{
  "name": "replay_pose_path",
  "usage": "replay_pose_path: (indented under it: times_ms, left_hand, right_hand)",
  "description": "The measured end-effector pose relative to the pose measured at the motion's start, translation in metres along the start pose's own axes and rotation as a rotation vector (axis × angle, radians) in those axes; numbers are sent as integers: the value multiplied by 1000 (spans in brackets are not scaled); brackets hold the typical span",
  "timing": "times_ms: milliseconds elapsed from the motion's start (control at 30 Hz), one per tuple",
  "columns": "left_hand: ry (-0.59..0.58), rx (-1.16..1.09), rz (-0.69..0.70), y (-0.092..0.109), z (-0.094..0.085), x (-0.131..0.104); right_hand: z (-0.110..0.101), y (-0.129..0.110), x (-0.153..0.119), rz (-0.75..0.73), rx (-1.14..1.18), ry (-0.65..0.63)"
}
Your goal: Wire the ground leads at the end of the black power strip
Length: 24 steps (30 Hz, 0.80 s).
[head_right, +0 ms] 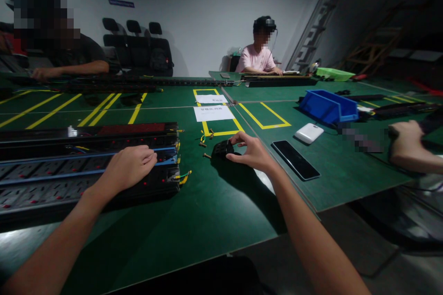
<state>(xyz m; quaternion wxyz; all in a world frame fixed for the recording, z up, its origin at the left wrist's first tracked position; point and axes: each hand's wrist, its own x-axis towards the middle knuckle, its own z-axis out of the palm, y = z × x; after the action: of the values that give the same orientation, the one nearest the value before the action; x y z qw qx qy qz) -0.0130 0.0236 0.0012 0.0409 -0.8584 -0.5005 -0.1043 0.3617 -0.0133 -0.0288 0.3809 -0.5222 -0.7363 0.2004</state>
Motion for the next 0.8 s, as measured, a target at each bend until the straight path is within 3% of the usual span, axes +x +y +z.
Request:
replay_pose_path:
  times_ms: [500, 800]
  left_hand:
    - [-8, -27, -16, 0, 0, 0]
    - [-13, -25, -13, -1, 0, -1]
  right_hand:
    - [-6, 5, -1, 20, 63, 19]
    - [-12, 8, -6, 80, 136, -110]
